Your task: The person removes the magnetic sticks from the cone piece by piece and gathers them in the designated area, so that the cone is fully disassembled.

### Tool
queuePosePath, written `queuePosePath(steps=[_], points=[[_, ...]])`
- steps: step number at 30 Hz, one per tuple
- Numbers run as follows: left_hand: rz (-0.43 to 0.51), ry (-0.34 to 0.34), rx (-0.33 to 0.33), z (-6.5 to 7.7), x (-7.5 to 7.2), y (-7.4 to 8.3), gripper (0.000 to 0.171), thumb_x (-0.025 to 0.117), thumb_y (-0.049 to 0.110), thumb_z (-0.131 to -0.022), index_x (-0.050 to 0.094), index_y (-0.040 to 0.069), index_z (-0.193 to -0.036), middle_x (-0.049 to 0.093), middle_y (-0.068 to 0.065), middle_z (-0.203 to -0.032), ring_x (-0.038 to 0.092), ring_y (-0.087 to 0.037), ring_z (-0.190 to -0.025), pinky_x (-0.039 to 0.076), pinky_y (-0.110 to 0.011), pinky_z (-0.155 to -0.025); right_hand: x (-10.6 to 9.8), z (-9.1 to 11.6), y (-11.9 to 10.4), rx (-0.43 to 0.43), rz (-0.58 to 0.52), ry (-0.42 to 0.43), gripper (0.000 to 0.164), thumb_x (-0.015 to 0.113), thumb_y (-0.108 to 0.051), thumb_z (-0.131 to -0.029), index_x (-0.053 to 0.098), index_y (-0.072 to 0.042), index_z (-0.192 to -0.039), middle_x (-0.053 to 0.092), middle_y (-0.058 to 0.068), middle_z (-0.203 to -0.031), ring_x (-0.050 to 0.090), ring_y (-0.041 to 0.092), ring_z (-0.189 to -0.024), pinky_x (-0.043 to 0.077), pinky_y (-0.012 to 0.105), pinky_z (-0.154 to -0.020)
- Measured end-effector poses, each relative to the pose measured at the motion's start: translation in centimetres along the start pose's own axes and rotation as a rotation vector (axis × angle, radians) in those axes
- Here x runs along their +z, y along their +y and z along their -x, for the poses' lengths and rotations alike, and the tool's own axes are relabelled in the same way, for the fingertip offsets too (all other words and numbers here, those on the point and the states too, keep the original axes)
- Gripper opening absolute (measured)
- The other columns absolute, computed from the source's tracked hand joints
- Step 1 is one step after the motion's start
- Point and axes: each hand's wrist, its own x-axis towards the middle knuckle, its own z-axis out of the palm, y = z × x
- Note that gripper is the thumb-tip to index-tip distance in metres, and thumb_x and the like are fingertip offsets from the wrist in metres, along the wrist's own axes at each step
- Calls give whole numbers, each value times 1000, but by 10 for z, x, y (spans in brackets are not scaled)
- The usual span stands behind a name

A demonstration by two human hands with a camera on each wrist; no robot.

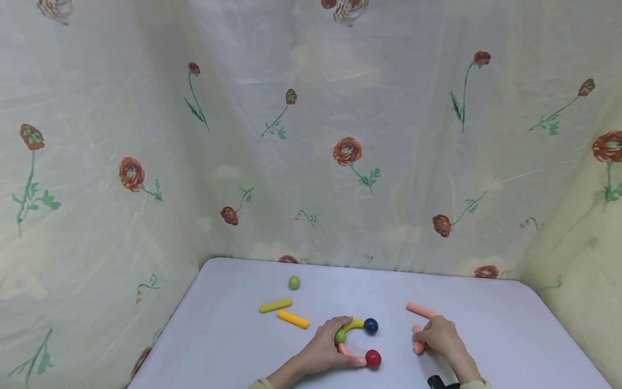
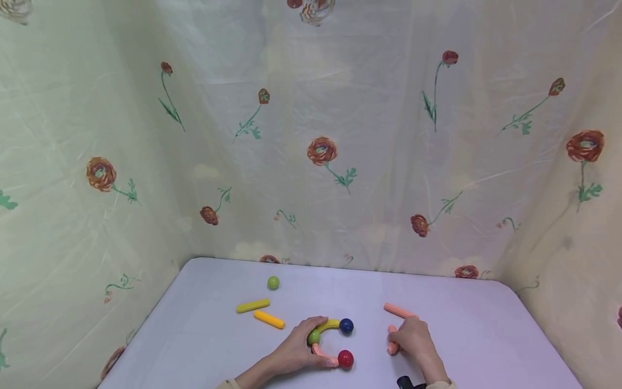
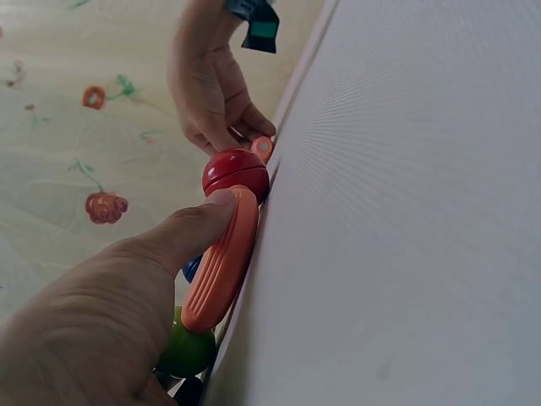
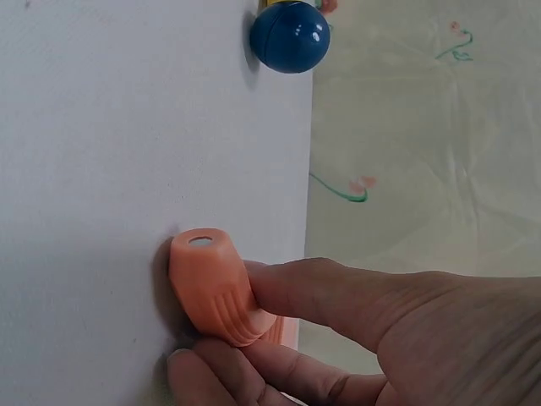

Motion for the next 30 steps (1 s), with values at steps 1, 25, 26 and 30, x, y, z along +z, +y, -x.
queuePosePath(steps=[1, 25, 26, 30], points=[[0, 0, -3, -1, 0, 0, 89, 78, 65, -64, 39, 44, -141, 40, 9, -149, 39, -23, -131, 35, -57, -108, 0, 0, 0, 0, 6, -1, 16, 71, -14, -75, 63, -4, -65, 61, 1, -52, 54, 11, -50, 43, 24, -47], [-2, -4, 52, -1, 0, -5, 88, 77, 64, -67, 39, 40, -143, 39, 10, -149, 39, -22, -133, 34, -56, -108, 33, 42, -61, -274, -6, -318, 32, 79, -34, -78, 61, -8, -83, 61, 0, -69, 55, 13, -61, 43, 25, -54], [-3, -5, 62, -1, 0, -5, 88, 77, 64, -67, 39, 40, -143, 39, 10, -149, 38, -22, -134, 34, -56, -109, 35, 43, -62, -297, -16, -344, 32, 79, -32, -78, 61, -7, -84, 62, 0, -70, 55, 12, -61, 43, 24, -54], [0, -11, 71, -1, -1, -5, 87, 77, 64, -68, 39, 39, -143, 39, 9, -149, 38, -21, -135, 32, -56, -110, 40, 43, -64, -319, -21, -388, 29, 80, -27, -77, 60, -7, -84, 63, -1, -71, 54, 11, -62, 44, 23, -55]])
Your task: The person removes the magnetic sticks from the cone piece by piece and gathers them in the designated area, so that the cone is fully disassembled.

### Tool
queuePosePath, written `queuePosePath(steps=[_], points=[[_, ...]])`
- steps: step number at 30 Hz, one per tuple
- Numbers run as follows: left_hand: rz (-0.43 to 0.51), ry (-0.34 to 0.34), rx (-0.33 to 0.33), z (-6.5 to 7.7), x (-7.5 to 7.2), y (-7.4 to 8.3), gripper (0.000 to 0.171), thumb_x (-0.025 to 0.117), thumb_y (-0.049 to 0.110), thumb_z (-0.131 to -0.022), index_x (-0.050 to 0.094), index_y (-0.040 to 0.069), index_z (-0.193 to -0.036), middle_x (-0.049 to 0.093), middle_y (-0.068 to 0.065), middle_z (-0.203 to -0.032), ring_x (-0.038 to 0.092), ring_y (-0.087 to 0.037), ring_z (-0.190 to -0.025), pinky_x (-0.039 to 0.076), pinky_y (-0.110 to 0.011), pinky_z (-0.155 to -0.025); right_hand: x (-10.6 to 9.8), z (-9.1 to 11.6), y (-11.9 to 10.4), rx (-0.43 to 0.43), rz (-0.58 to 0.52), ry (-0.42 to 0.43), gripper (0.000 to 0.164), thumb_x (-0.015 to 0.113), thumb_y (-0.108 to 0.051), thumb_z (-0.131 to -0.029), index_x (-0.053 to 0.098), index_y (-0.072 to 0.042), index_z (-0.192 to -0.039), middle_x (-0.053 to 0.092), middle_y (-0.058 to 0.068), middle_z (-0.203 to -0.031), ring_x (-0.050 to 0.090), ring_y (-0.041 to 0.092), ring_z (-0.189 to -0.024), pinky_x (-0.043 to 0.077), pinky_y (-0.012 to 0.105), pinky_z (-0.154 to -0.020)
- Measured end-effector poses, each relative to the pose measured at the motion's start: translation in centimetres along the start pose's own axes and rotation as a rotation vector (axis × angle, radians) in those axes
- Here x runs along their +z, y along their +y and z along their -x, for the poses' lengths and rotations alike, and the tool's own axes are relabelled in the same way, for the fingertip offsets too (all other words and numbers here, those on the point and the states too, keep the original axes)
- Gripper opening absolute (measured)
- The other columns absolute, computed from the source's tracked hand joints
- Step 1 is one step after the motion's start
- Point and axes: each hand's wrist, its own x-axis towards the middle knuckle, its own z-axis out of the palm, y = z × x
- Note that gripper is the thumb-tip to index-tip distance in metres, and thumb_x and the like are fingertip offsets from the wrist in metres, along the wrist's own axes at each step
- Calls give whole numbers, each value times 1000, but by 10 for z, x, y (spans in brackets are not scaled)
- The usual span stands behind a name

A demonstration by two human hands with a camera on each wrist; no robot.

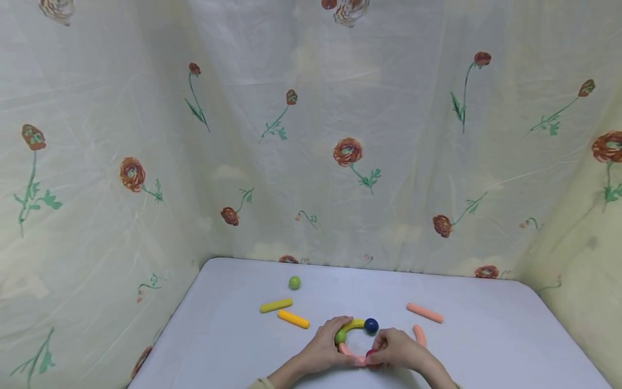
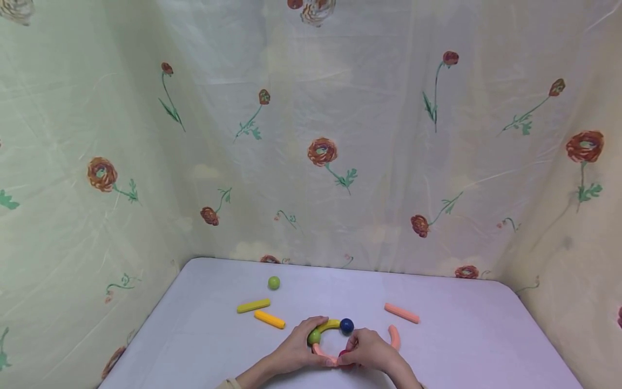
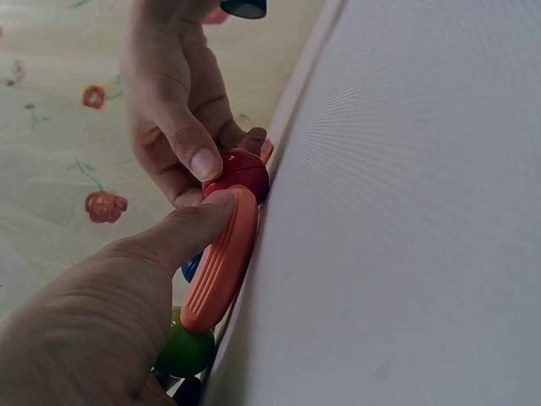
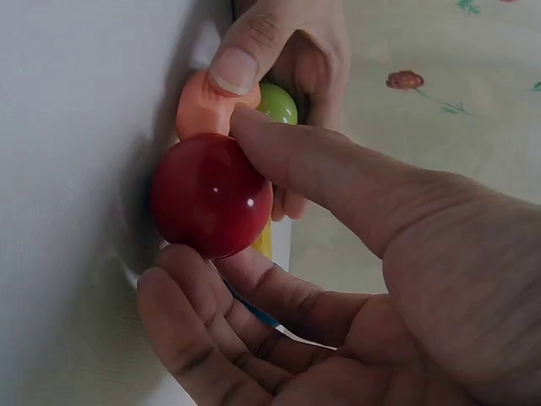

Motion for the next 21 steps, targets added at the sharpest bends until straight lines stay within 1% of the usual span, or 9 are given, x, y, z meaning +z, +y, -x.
queuePosePath(steps=[5, 8, 12, 17, 21], points=[[5, -2, -3, 0, 0, 1, 86, 77, 63, -69, 39, 39, -143, 39, 10, -149, 38, -20, -135, 31, -56, -110, 1, -1, 0, 18, 8, 14, 28, 81, -25, -76, 61, -7, -83, 63, -1, -71, 55, 11, -63, 44, 24, -57], [-2, -3, 11, 1, -1, 2, 86, 76, 62, -70, 39, 38, -144, 39, 10, -149, 37, -19, -135, 31, -55, -110, 1, 0, 0, -1, -1, 18, 26, 81, -23, -76, 61, -6, -82, 63, -1, -70, 55, 11, -62, 45, 24, -56], [5, -5, 9, 2, -2, 3, 85, 76, 61, -71, 39, 38, -144, 39, 11, -150, 38, -19, -134, 31, -55, -110, 0, 1, 1, -30, -14, 11, 21, 79, -18, -76, 63, -6, -82, 63, 0, -71, 57, 11, -62, 47, 24, -56], [22, -4, -16, 2, -2, 4, 82, 77, 57, -72, 40, 39, -143, 39, 10, -150, 39, -22, -133, 33, -55, -109, -2, -1, 3, -62, -17, -16, 18, 77, -14, -76, 66, -5, -86, 63, 0, -74, 57, 12, -65, 46, 25, -57], [20, -1, -29, 2, -2, 5, 81, 77, 57, -72, 41, 39, -142, 40, 10, -149, 39, -23, -133, 33, -56, -109, -5, -3, 7, -66, -35, -47, 16, 76, -13, -78, 67, -4, -89, 64, 0, -76, 57, 12, -68, 47, 25, -58]])
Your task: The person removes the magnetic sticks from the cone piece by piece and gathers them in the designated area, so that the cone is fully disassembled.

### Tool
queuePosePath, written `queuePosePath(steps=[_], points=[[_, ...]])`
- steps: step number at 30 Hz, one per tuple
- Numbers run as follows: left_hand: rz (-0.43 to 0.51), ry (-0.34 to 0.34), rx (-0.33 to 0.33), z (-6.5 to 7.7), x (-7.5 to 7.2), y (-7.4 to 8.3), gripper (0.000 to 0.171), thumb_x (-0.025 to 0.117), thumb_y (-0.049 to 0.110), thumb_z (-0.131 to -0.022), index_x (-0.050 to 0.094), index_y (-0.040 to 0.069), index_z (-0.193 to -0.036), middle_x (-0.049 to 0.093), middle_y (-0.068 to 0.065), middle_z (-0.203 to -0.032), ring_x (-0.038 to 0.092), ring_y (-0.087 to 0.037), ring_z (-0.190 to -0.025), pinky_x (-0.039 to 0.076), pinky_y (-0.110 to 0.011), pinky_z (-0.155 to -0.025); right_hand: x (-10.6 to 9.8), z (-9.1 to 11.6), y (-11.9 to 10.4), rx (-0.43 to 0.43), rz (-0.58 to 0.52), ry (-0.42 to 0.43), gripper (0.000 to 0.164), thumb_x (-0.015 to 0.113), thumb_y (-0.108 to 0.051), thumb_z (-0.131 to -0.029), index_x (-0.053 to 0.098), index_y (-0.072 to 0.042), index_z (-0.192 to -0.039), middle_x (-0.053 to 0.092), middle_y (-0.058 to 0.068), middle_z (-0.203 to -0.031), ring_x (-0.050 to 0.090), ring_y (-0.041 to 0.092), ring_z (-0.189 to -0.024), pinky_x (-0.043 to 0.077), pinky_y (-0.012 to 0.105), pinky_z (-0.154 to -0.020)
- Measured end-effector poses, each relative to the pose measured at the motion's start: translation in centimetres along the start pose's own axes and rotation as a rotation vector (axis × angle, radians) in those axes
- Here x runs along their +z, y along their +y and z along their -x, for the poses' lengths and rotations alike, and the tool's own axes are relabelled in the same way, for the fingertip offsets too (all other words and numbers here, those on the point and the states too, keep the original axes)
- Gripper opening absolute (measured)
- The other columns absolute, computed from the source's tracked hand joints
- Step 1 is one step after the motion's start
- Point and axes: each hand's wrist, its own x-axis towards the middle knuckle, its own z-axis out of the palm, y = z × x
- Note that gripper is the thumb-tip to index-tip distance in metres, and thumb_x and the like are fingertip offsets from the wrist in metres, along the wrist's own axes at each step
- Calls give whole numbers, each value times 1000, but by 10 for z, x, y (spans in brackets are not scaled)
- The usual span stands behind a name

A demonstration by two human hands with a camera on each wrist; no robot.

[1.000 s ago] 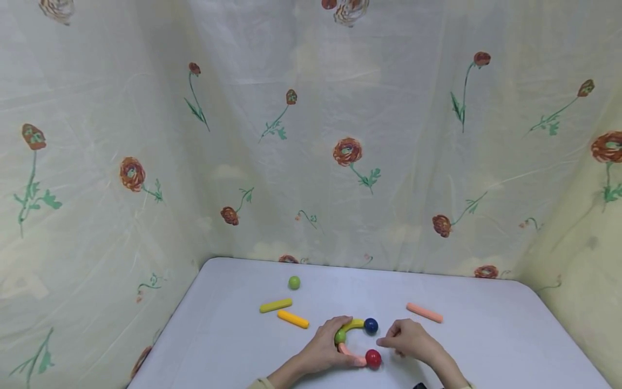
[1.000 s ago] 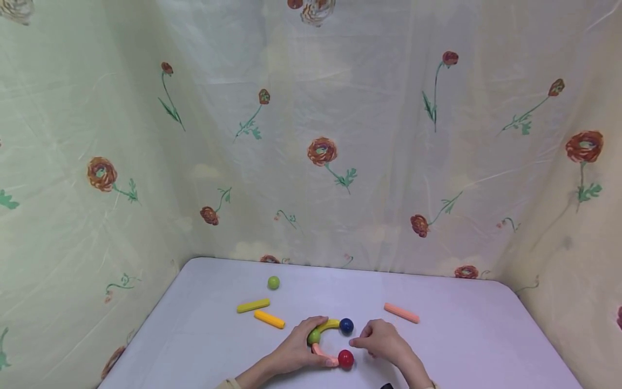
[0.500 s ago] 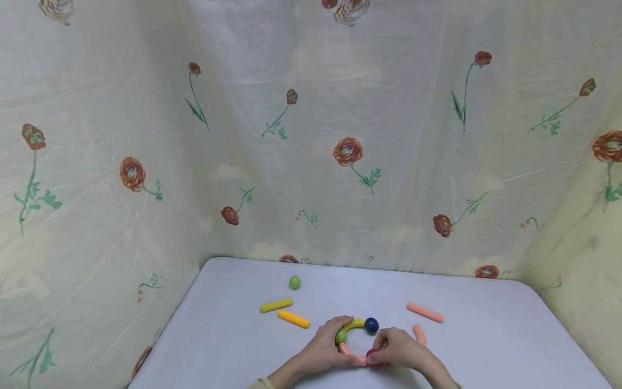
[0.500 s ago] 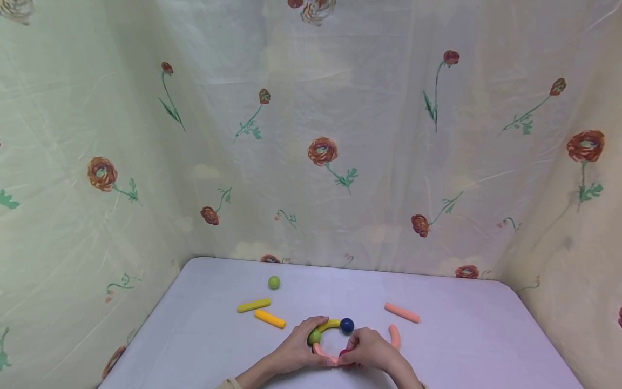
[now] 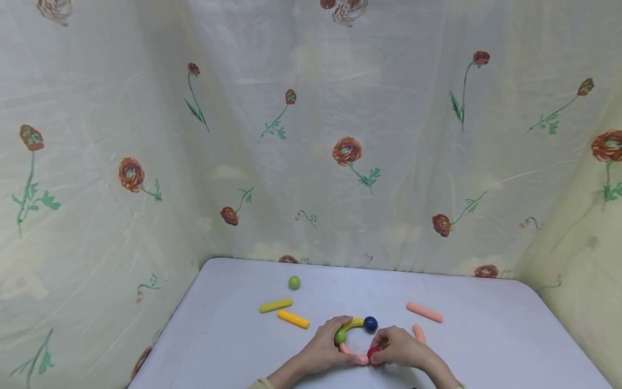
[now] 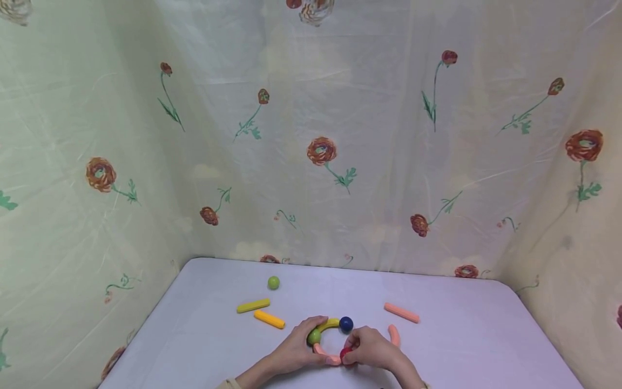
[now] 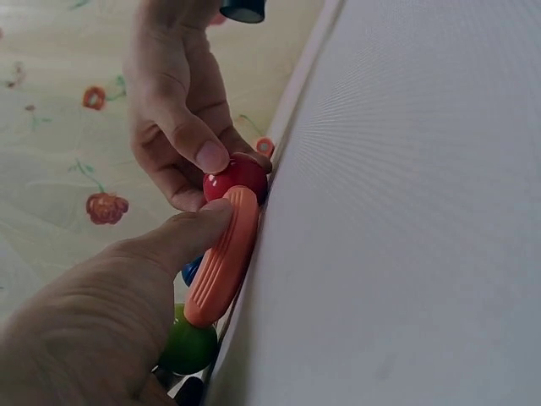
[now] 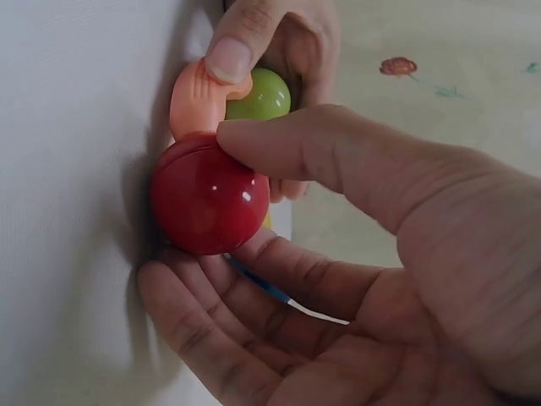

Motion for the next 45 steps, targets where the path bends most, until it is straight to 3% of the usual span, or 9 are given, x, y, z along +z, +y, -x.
queuePosePath(steps=[15, 23, 37, 45], points=[[-34, 15, 36, -3, 1, -4, 83, 78, 59, -70, 42, 36, -141, 44, 12, -146, 40, -14, -134, 30, -51, -111, -5, -2, 13, 24, -83, -43, 14, 68, -14, -81, 68, -4, -91, 67, 1, -81, 62, 13, -74, 54, 30, -66], [-18, 12, 4, -4, 2, -4, 79, 79, 56, -71, 43, 41, -139, 43, 12, -146, 42, -17, -131, 34, -52, -109, -7, -3, 18, 5, -146, -95, 16, 67, -15, -83, 67, -3, -94, 66, 2, -83, 61, 14, -77, 55, 32, -68], [-5, 21, 8, -4, 1, -2, 84, 77, 62, -69, 43, 37, -142, 42, 7, -149, 40, -22, -135, 33, -55, -110, 1, -9, 13, -104, -101, -129, 16, 71, -22, -85, 71, -8, -93, 69, 0, -80, 56, 12, -72, 45, 23, -60], [-10, 35, -6, -3, 3, -2, 85, 76, 65, -67, 44, 38, -141, 42, 8, -148, 41, -24, -133, 35, -56, -108, 0, -8, 10, -84, -98, -110, 16, 71, -21, -84, 72, -7, -91, 70, 1, -79, 58, 12, -72, 49, 25, -61]])
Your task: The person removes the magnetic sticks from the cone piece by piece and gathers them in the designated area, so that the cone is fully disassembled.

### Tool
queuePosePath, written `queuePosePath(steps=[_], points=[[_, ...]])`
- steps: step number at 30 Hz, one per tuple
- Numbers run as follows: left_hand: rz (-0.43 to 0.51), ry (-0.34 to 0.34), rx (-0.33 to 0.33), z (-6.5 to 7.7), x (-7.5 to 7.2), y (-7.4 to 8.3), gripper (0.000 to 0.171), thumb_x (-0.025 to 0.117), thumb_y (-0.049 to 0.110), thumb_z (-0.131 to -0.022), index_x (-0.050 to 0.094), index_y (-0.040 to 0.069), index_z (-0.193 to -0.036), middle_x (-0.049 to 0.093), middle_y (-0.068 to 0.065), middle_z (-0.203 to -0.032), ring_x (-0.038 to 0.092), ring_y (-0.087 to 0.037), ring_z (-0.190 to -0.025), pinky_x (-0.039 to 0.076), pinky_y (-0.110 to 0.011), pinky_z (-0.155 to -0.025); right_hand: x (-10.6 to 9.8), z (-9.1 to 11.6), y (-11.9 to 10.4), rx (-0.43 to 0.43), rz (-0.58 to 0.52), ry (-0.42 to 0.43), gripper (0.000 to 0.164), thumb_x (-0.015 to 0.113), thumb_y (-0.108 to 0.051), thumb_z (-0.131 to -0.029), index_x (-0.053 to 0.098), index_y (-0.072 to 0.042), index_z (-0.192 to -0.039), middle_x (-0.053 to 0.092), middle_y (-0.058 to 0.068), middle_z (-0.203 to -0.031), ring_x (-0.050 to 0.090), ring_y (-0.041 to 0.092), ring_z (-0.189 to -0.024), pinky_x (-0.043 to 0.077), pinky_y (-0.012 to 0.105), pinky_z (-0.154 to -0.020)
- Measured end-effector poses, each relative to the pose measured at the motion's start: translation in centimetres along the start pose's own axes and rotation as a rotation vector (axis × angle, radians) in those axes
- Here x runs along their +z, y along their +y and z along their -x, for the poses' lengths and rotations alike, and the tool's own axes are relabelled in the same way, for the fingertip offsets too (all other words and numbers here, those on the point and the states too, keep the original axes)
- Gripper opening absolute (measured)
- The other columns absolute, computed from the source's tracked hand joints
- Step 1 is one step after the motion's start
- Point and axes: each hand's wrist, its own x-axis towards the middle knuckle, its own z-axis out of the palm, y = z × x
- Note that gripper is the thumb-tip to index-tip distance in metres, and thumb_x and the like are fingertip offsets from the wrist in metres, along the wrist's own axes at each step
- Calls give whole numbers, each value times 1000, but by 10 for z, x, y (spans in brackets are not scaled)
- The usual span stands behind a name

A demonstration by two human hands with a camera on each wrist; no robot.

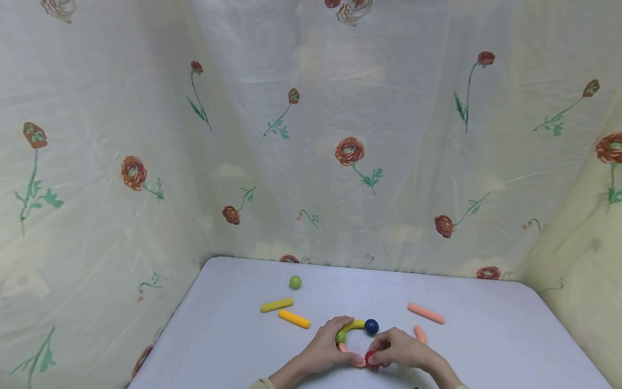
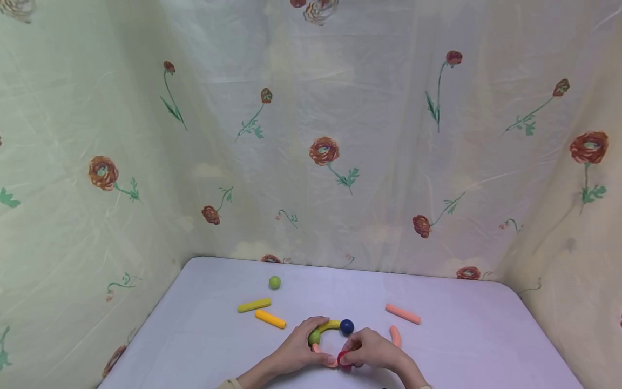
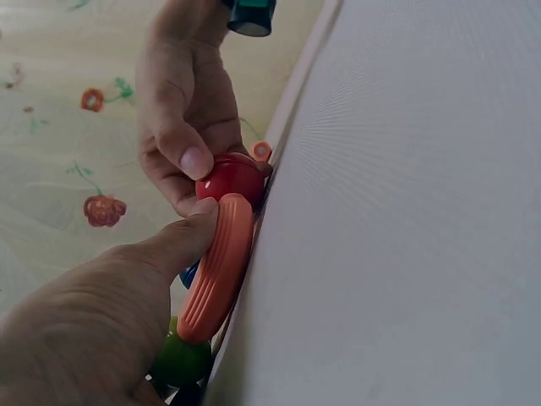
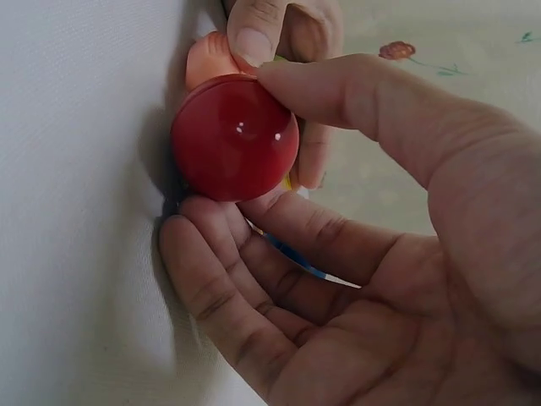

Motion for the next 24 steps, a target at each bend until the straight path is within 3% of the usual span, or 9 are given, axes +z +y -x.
queuePosePath(steps=[8, 14, 17, 24], points=[[-17, 7, 23, 0, 1, 1, 84, 77, 62, -68, 45, 35, -141, 43, 9, -147, 39, -18, -136, 27, -55, -113, 0, 2, 0, 62, 23, 27, 17, 72, -23, -83, 70, -6, -83, 68, -1, -73, 59, 9, -66, 50, 24, -58], [-17, 6, 4, 0, 0, 2, 81, 77, 60, -69, 46, 36, -140, 44, 9, -147, 39, -18, -137, 24, -55, -114, -7, 8, 7, 55, 34, 57, 17, 72, -22, -82, 69, -6, -82, 68, 0, -73, 61, 11, -67, 53, 28, -58], [-23, 8, -11, 0, 0, 3, 82, 77, 61, -68, 46, 36, -140, 44, 9, -147, 39, -18, -137, 25, -55, -114, -14, 9, 9, 65, 50, 110, 19, 71, -25, -84, 70, -5, -86, 67, 1, -74, 61, 13, -67, 53, 30, -58], [-21, 10, -26, 1, 1, 3, 83, 77, 63, -67, 45, 38, -139, 43, 8, -147, 38, -20, -137, 26, -55, -114, -26, 3, 18, 199, 44, 313, 38, 70, -43, -85, 70, -7, -97, 65, 0, -77, 57, 14, -69, 42, 25, -54]])
